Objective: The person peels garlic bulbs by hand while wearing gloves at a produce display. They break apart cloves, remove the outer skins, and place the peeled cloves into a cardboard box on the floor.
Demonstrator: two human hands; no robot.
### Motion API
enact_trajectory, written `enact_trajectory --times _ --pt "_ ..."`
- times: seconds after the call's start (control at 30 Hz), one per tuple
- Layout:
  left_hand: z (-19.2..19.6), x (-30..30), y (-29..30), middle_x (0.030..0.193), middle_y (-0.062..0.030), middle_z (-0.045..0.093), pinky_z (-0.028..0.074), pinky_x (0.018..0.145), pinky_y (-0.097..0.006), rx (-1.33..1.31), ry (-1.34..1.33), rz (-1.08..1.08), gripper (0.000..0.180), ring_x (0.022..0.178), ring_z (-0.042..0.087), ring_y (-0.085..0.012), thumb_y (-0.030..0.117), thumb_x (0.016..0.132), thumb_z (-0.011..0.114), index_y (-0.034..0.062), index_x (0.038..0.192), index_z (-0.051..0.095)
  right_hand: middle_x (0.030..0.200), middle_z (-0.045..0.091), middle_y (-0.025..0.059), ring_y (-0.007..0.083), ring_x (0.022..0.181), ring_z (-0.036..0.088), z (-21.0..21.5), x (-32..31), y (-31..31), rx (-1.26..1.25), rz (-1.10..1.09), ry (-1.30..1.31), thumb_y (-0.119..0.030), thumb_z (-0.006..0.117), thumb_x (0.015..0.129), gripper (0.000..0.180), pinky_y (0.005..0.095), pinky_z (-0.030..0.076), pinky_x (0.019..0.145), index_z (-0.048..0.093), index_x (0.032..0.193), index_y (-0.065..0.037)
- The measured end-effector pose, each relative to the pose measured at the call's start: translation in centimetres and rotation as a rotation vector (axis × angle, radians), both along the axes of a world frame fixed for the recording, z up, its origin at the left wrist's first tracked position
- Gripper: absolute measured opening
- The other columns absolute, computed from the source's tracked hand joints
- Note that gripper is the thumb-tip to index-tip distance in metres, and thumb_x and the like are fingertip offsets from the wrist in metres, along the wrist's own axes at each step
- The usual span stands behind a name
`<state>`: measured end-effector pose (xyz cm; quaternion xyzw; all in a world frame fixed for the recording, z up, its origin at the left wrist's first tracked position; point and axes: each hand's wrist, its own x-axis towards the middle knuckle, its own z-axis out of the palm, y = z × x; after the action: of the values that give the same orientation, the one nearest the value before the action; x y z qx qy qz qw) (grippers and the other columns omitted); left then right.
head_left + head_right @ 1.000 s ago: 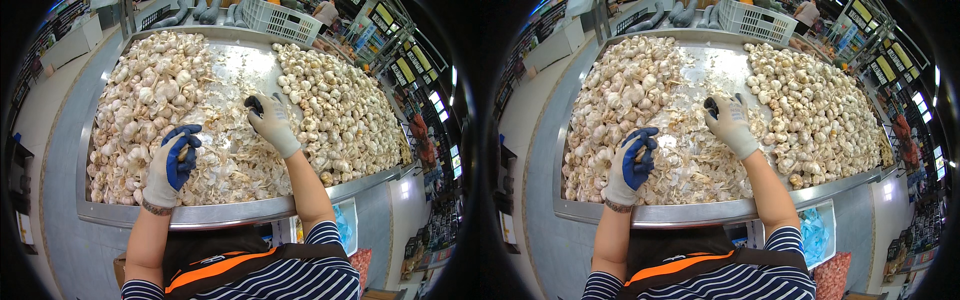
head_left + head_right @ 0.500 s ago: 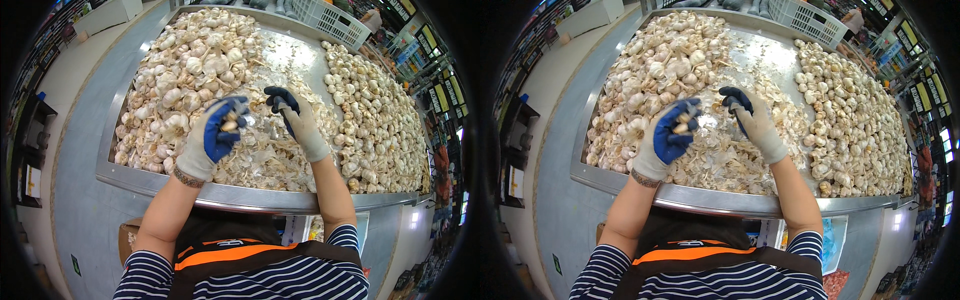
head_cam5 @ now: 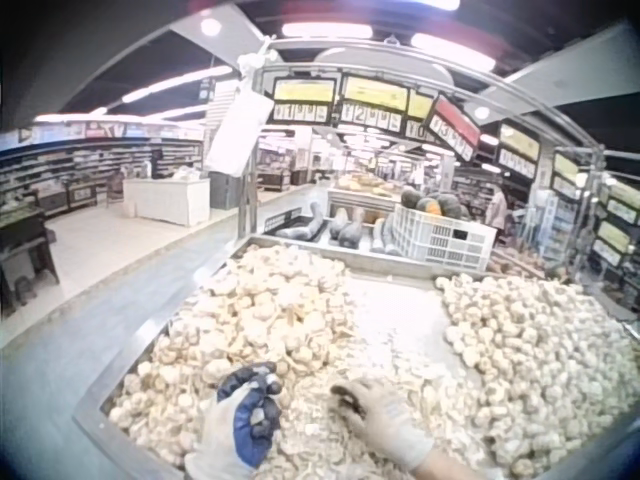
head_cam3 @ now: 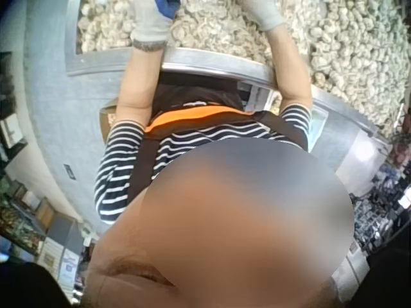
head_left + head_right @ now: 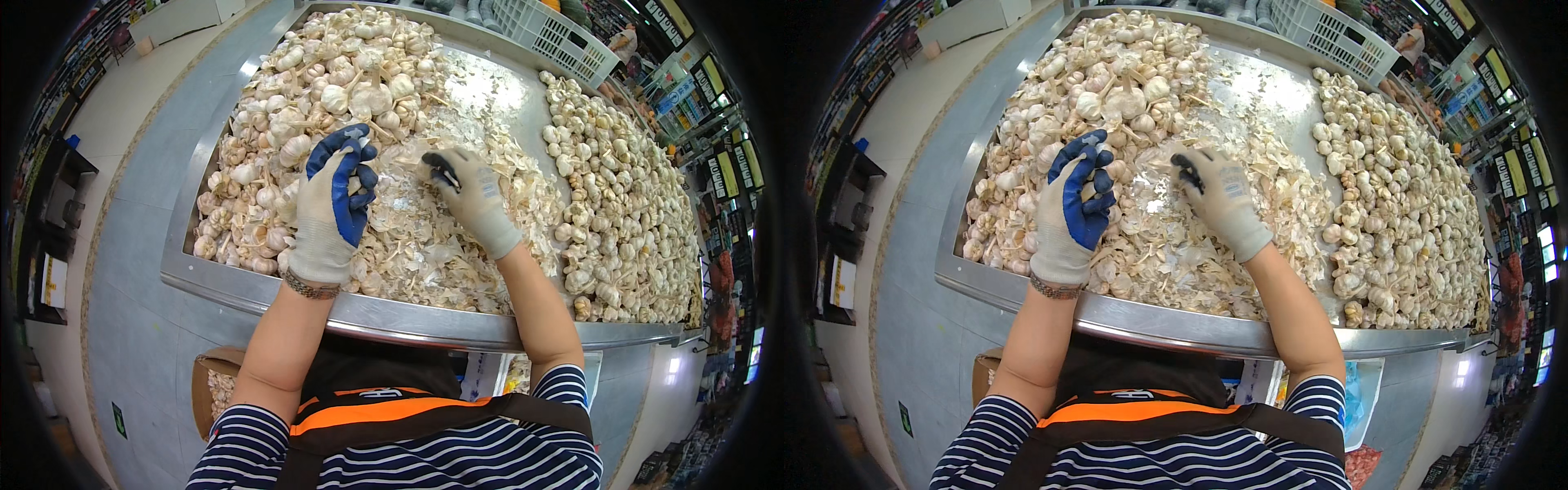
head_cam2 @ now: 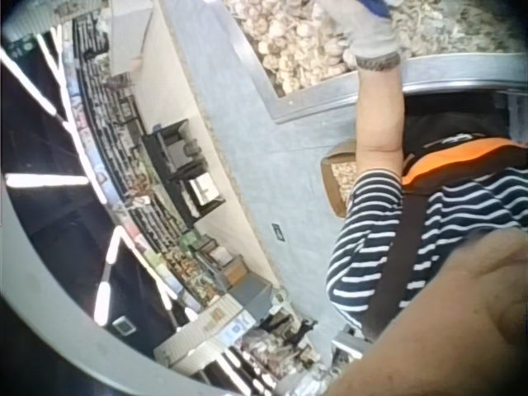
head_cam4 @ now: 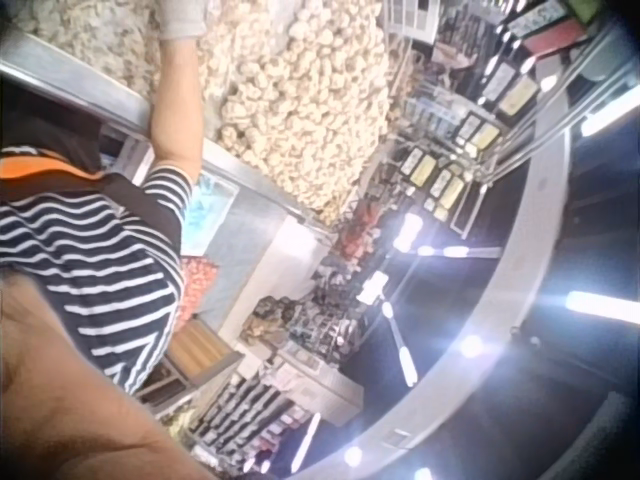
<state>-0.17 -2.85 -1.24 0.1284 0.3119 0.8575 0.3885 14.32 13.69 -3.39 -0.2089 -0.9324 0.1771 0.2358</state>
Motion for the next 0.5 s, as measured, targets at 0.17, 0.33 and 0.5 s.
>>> enact_trajectory --times 0.17,0.33,0.5 --pt "-0.6 0.0 -0.2 0.093 -0.0044 0.064 0.034 0.046 -0.016 -0.006 0.03 -0.029 0.029 0.061 0.05 -0.0031 0.011 0.101 0.055 -0.0015 0.127 0.058 0.13 0.053 0.0185 0.0384 0.112 0.058 -0.7 -0.8 -0.6 0.087 -0.036 -0.11 -0.004 0.076 0.076 0.065 0.0429 0.049 0.096 0.052 0.136 -0.011" --pt "-0.4 0.6 0.0 0.093 -0.0033 0.062 0.034 0.046 -0.016 -0.048 0.033 -0.051 0.029 0.062 0.05 -0.0034 0.012 0.101 0.056 -0.001 0.126 0.059 0.124 0.056 0.0195 0.0382 0.112 0.058 -3.3 0.2 2.8 0.001 -0.106 -0.074 -0.011 0.078 0.076 0.063 0.045 0.048 0.097 0.051 0.133 -0.008" --pt "-0.5 0.7 0.0 0.091 -0.0042 0.063 0.034 0.046 -0.016 -0.062 0.038 -0.075 0.027 0.062 0.052 -0.0048 0.013 0.1 0.057 0.0003 0.124 0.06 0.123 0.059 0.0171 0.0357 0.118 0.053 -3.7 -0.2 3.7 0.186 -0.122 -0.004 -0.016 0.077 0.078 0.06 0.0471 0.044 0.1 0.052 0.131 -0.006"
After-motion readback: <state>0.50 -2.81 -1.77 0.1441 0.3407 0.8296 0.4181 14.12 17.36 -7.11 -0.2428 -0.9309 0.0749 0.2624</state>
